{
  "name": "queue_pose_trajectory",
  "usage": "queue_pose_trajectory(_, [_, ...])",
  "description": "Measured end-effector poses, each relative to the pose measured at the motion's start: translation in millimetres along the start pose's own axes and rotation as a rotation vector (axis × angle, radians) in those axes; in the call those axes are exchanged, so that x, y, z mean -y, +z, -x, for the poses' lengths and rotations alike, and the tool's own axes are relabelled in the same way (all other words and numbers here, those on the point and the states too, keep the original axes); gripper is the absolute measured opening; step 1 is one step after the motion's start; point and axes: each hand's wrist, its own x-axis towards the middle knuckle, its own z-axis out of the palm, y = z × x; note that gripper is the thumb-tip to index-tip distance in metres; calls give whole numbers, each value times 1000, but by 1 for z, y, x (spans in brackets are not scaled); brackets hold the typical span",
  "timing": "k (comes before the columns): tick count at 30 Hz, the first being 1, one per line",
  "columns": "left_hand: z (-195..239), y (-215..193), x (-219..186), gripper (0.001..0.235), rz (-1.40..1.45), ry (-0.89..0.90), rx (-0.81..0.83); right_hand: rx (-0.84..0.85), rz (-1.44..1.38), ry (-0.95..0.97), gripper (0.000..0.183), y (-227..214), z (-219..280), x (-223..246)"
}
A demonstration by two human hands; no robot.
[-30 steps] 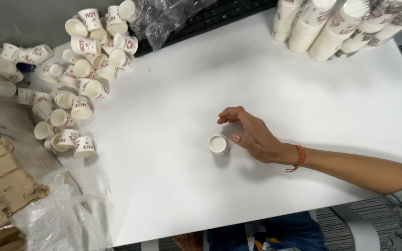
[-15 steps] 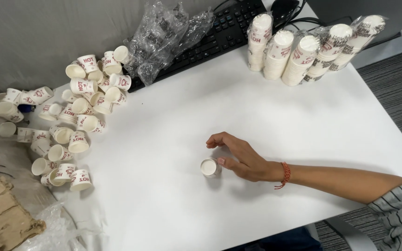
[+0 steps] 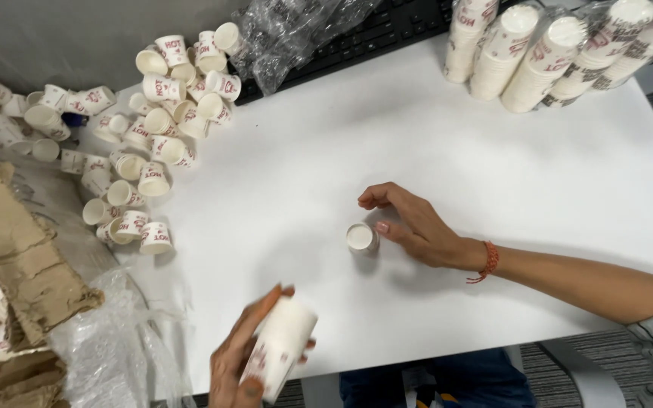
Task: Sorting, stacking, and placing small paper cups into plastic sleeves from a cardboard box.
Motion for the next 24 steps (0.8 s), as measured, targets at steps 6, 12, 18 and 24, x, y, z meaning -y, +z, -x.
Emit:
queue_pose_trajectory(6, [-172, 34, -28, 78, -104, -310, 153, 92, 31, -77, 57, 3, 0, 7])
queue_pose_trajectory(12, [-202, 50, -24, 69, -474, -325, 227, 69, -56, -45, 57, 3, 1, -1])
queue_pose_trajectory(18, [-233, 50, -32, 70, -676, -416, 402, -15, 245, -88, 39, 8, 6, 4])
queue_pose_trajectory(24, [-224, 59, 50, 63, -865, -83, 339, -101, 284, -61, 35, 7, 0, 12])
